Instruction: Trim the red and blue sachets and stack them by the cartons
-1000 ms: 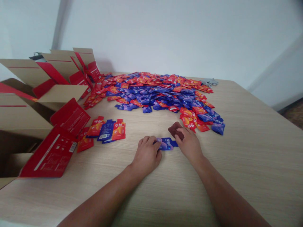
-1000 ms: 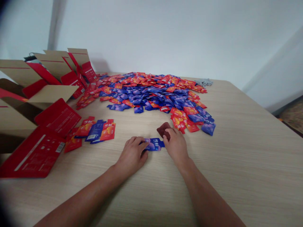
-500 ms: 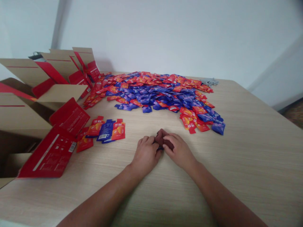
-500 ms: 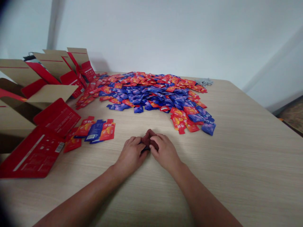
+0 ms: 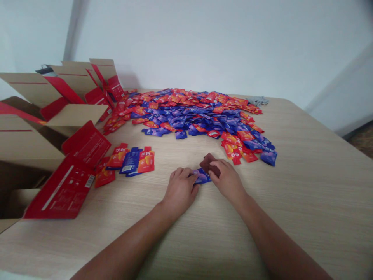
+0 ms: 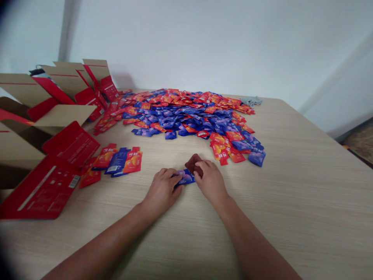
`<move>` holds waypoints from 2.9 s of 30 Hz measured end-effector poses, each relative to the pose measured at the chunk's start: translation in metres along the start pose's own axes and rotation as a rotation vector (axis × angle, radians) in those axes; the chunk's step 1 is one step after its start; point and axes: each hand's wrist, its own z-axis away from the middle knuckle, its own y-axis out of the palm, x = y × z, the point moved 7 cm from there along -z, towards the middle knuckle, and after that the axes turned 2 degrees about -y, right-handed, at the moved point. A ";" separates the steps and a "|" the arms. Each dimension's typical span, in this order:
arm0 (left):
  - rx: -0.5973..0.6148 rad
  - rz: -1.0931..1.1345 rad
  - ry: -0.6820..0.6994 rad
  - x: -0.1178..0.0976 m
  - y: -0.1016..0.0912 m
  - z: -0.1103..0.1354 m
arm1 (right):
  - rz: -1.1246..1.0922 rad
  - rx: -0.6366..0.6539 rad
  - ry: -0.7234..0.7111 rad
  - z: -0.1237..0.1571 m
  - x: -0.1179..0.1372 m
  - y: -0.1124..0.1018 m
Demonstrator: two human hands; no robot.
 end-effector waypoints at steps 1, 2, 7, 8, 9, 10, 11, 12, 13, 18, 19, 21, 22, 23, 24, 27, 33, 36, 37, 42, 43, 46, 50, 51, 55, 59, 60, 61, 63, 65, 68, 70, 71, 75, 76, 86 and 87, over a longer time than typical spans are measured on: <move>-0.004 0.006 0.000 0.000 0.000 0.000 | 0.009 -0.008 0.006 0.000 -0.002 -0.001; -0.008 0.014 0.000 0.000 0.000 0.000 | 0.018 -0.018 0.011 -0.001 -0.005 -0.002; -0.027 0.054 -0.010 0.003 0.002 0.000 | 0.056 -0.059 0.048 -0.002 -0.017 -0.006; -0.030 0.058 -0.013 0.003 0.002 0.000 | 0.062 -0.067 0.058 -0.003 -0.020 -0.007; -0.030 0.060 -0.014 0.004 0.002 0.000 | 0.063 -0.075 0.069 -0.003 -0.023 -0.008; -0.030 0.062 -0.013 0.004 0.002 0.000 | 0.058 -0.082 0.079 -0.004 -0.026 -0.008; -0.028 0.063 -0.009 0.004 0.002 0.000 | 0.046 -0.089 0.091 -0.004 -0.028 -0.009; -0.026 0.063 -0.002 0.004 0.002 0.000 | 0.029 -0.095 0.103 -0.005 -0.030 -0.010; -0.023 0.063 0.006 0.003 0.002 0.000 | 0.009 -0.098 0.115 -0.005 -0.032 -0.010; -0.036 0.100 0.063 0.000 0.000 -0.002 | -0.100 -0.158 0.210 -0.004 -0.037 -0.015; -0.045 0.115 0.073 -0.001 -0.001 -0.002 | -0.124 -0.181 0.238 -0.004 -0.037 -0.017; -0.065 0.145 0.084 -0.002 -0.003 -0.001 | -0.164 -0.221 0.289 -0.002 -0.039 -0.020; -0.076 0.162 0.082 -0.002 -0.005 -0.001 | -0.182 -0.239 0.309 -0.002 -0.040 -0.022; -0.092 0.183 0.076 -0.001 -0.006 -0.001 | -0.200 -0.257 0.324 -0.001 -0.040 -0.024; -0.109 0.207 0.065 0.000 -0.007 -0.001 | -0.219 -0.276 0.340 -0.001 -0.041 -0.025; -0.147 0.307 -0.019 0.010 -0.006 -0.003 | -0.288 -0.340 0.401 0.001 -0.044 -0.030; -0.137 0.374 -0.181 0.033 0.007 -0.011 | -0.331 -0.453 0.341 0.006 -0.024 -0.044; -0.133 0.304 -0.123 0.029 0.005 -0.012 | -0.306 -0.430 0.111 0.009 0.006 -0.046; -0.128 0.281 -0.099 0.026 0.004 -0.012 | -0.303 -0.387 0.029 0.010 0.016 -0.044; -0.079 0.181 -0.065 0.018 0.002 -0.011 | -0.239 0.046 -0.209 0.013 0.051 -0.005; -0.068 0.169 -0.059 0.017 0.003 -0.011 | -0.218 0.103 -0.214 0.014 0.052 0.001; -0.059 0.147 -0.044 0.017 0.005 -0.012 | -0.171 0.143 -0.183 0.013 0.048 0.009; -0.062 0.136 -0.062 0.018 0.005 -0.011 | -0.113 0.117 -0.131 0.009 0.035 0.010; -0.066 0.140 -0.067 0.018 0.005 -0.011 | -0.097 0.107 -0.116 0.008 0.031 0.010; -0.082 0.168 -0.074 0.018 0.004 -0.009 | -0.005 0.072 -0.051 0.001 0.017 0.007; -0.076 0.177 -0.078 0.018 0.004 -0.009 | 0.093 0.049 0.005 -0.002 0.010 0.002; -0.073 0.177 -0.078 0.018 0.004 -0.009 | 0.105 0.043 0.012 -0.002 0.008 0.000; -0.072 0.175 -0.077 0.017 0.004 -0.009 | 0.114 0.036 0.015 -0.001 0.007 -0.001; -0.066 0.172 -0.072 0.016 0.003 -0.009 | 0.124 0.013 0.019 -0.001 0.003 -0.003; -0.060 0.171 -0.068 0.014 0.002 -0.009 | 0.127 -0.012 0.022 -0.001 -0.001 -0.004; -0.056 0.171 -0.071 0.014 0.001 -0.009 | 0.125 -0.037 0.028 -0.001 -0.007 -0.006; -0.057 0.174 -0.074 0.014 0.000 -0.008 | 0.123 -0.051 0.028 -0.001 -0.008 -0.007; -0.055 0.175 -0.075 0.013 0.001 -0.008 | 0.118 -0.063 0.027 -0.001 -0.007 -0.009; -0.048 0.173 -0.090 0.014 0.002 -0.007 | 0.047 -0.155 0.001 0.002 0.003 -0.019; -0.047 0.166 -0.095 0.014 0.002 -0.007 | 0.015 -0.177 -0.017 0.003 0.007 -0.021; -0.034 0.131 -0.126 0.016 0.003 -0.011 | -0.120 0.130 -0.152 0.010 0.040 0.009; -0.032 0.137 -0.128 0.017 0.003 -0.011 | -0.115 0.130 -0.139 0.010 0.039 0.009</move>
